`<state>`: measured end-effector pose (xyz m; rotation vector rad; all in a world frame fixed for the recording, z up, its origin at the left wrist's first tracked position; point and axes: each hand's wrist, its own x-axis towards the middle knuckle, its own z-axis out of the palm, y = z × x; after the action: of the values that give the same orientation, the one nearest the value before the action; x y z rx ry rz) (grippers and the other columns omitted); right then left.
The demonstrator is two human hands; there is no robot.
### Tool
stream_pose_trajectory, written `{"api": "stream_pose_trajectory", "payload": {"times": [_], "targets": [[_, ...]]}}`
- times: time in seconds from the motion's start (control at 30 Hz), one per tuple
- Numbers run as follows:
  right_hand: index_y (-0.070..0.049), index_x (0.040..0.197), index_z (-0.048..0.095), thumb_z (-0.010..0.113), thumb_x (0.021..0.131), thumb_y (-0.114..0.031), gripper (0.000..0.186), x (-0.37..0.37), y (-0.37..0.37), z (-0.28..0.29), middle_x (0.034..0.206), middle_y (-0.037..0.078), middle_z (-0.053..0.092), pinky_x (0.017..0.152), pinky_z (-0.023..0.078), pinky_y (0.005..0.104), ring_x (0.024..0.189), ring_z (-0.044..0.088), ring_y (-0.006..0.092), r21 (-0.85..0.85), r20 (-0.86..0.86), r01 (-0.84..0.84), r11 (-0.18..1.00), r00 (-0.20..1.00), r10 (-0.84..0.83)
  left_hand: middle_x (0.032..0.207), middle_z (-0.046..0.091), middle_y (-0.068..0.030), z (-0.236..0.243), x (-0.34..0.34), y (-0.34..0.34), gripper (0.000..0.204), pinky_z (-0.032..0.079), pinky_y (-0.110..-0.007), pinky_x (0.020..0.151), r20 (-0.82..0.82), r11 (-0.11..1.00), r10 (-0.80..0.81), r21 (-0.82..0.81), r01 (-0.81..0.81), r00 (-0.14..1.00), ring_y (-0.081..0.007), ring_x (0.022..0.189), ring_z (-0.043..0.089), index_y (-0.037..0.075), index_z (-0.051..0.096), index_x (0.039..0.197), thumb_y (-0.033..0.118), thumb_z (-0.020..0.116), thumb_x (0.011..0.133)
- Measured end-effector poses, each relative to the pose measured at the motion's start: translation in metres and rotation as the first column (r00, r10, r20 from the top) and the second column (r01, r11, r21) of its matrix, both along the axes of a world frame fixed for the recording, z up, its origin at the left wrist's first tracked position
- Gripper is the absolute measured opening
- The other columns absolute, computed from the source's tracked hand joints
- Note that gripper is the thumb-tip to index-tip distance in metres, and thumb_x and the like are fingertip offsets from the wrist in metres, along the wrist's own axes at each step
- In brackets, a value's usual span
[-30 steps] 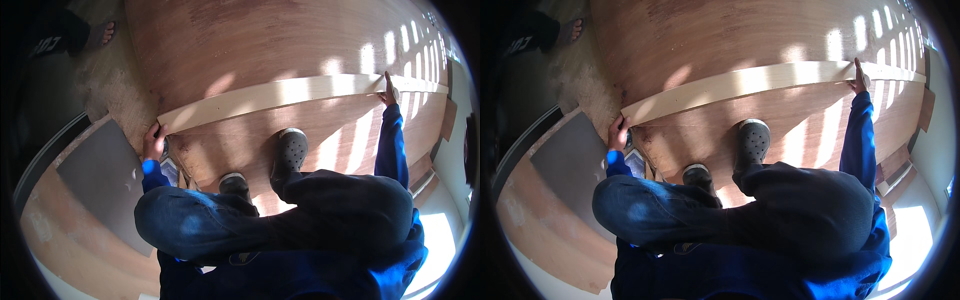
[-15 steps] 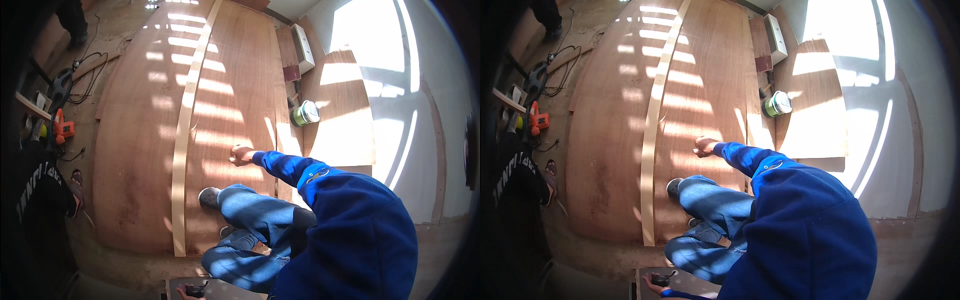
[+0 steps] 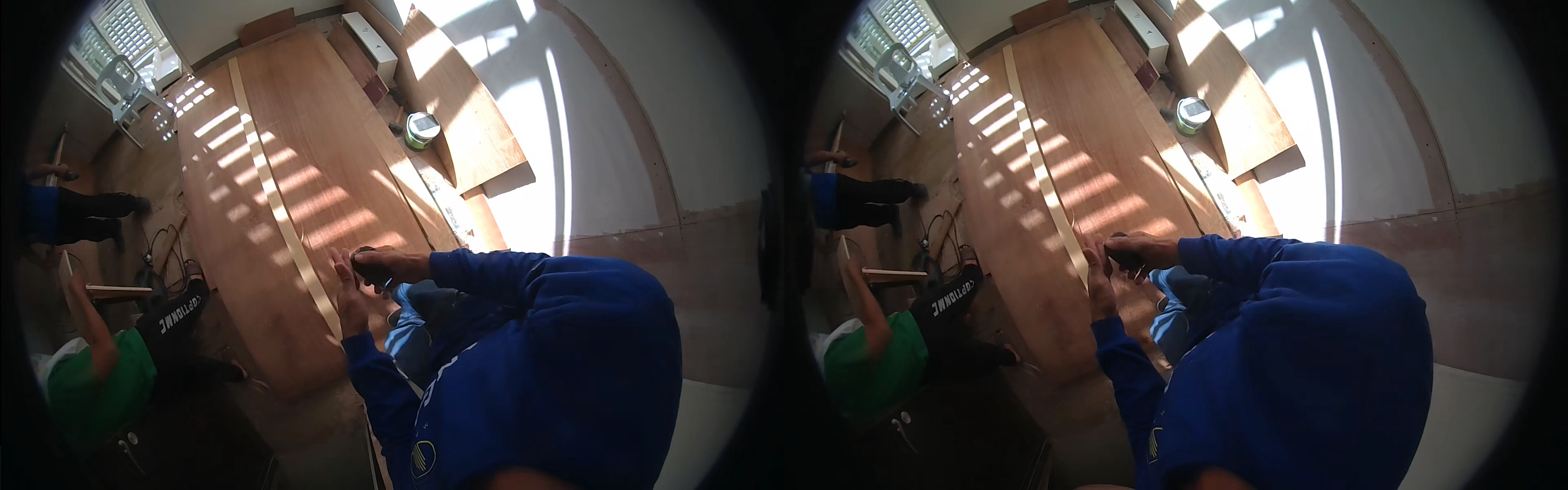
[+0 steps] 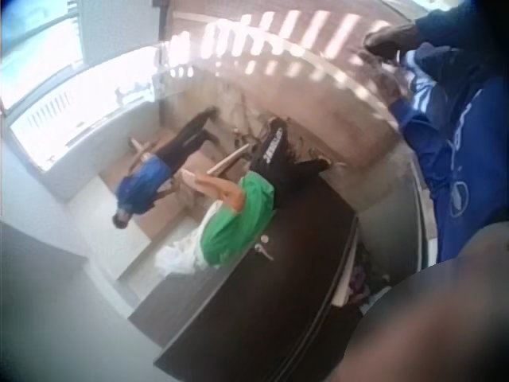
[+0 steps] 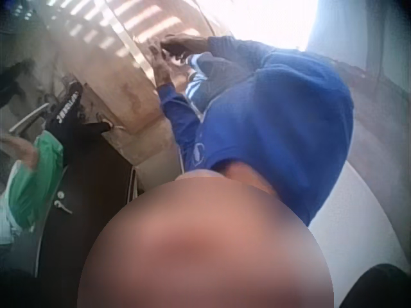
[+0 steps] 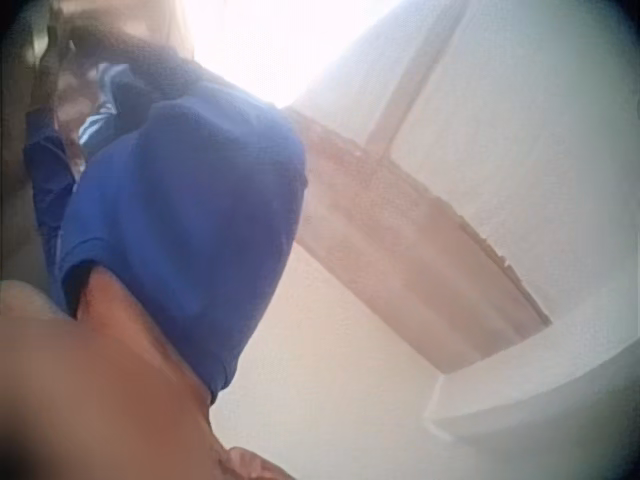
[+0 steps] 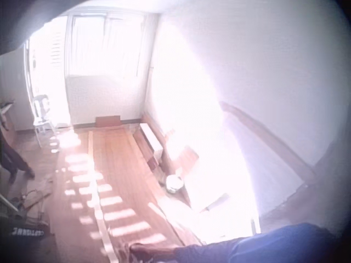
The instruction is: The person measures and marks a large plywood sheet on the floor using a tape measure and pencil. They also position a thin wooden strip along the marked line to guide the next step.
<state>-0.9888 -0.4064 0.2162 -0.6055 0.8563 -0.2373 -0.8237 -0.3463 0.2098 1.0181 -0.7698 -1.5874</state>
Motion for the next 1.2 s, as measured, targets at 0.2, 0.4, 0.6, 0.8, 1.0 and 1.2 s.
{"api": "stream_pose_trajectory", "payload": {"times": [0.2,0.4,0.6,0.8,1.0,1.2], "targets": [[-0.011,0.102,0.064,0.054,0.096,-0.055,0.046,-0.126,-0.065,0.028,0.085,0.0,0.057,0.066,0.038,0.0259,0.074,0.05,0.0102,-0.318,-0.322,-0.129,0.939,0.946,0.021,0.131,0.063,-0.0155,0.083,-0.013,-0.037,0.054,0.048,-0.031,0.098,0.371,0.946,-0.32,0.176,0.273,0.872,-0.0234,0.116,0.063,-0.004,0.05,0.141,0.025,0.066,0.099],[-0.006,0.098,0.07,0.059,0.081,-0.062,0.06,-0.223,-0.071,-0.022,0.086,0.01,0.066,0.073,0.053,0.0356,0.082,0.064,0.0211,0.033,-0.784,-0.365,0.93,0.568,0.251,0.125,0.066,-0.0138,0.275,0.095,-0.096,0.046,0.046,-0.027,0.081,0.525,0.927,0.333,-0.335,-0.169,0.783,-0.0189,0.103,0.065,-0.002,0.054,0.137,0.024,0.062,0.1],[-0.008,0.084,0.073,0.068,0.077,-0.058,0.051,-0.272,-0.168,-0.125,0.079,0.009,0.069,0.065,0.054,0.0391,0.072,0.066,0.0213,-0.098,-0.682,-0.85,0.518,0.436,0.587,0.105,0.066,-0.0126,0.531,0.144,-0.071,0.054,0.047,-0.034,0.083,0.659,0.678,0.714,-0.736,0.001,0.236,-0.0169,0.089,0.061,-0.005,0.055,0.133,0.037,0.059,0.098],[-0.009,0.08,0.07,0.067,0.08,-0.054,0.045,-0.233,-0.313,-0.126,0.073,0.006,0.066,0.059,0.05,0.039,0.064,0.061,0.0195,0.083,-0.733,-0.637,0.766,0.482,0.48,0.095,0.064,-0.0145,0.509,0.11,-0.032,0.04,0.05,-0.037,0.081,0.979,0.957,0.123,-0.16,-0.242,-0.164,-0.0267,0.089,0.062,0.001,0.064,0.119,0.02,0.072,0.085],[-0.003,0.083,0.067,0.069,0.081,-0.039,0.037,-0.148,-0.402,-0.091,0.065,0.007,0.061,0.047,0.045,0.0329,0.053,0.058,0.019,-0.259,-0.644,-0.454,0.852,0.739,0.199,0.092,0.075,-0.0113,0.307,0.044,-0.049,0.026,0.054,-0.027,0.073,0.752,0.693,0.249,0.302,-0.655,0.61,-0.0122,0.084,0.069,-0.004,0.072,0.107,0.014,0.075,0.089],[-0.004,0.093,0.07,0.069,0.089,-0.041,0.037,-0.07,-0.4,-0.067,0.073,0.004,0.064,0.053,0.047,0.029,0.058,0.059,0.014,-0.311,-0.496,-0.595,0.741,0.767,0.408,0.097,0.07,-0.0054,0.112,0.079,-0.22,0.027,0.053,-0.026,0.081,0.422,0.962,0.146,0.149,-0.228,0.895,-0.0117,0.087,0.065,-0.003,0.065,0.119,0.013,0.065,0.097]]}}
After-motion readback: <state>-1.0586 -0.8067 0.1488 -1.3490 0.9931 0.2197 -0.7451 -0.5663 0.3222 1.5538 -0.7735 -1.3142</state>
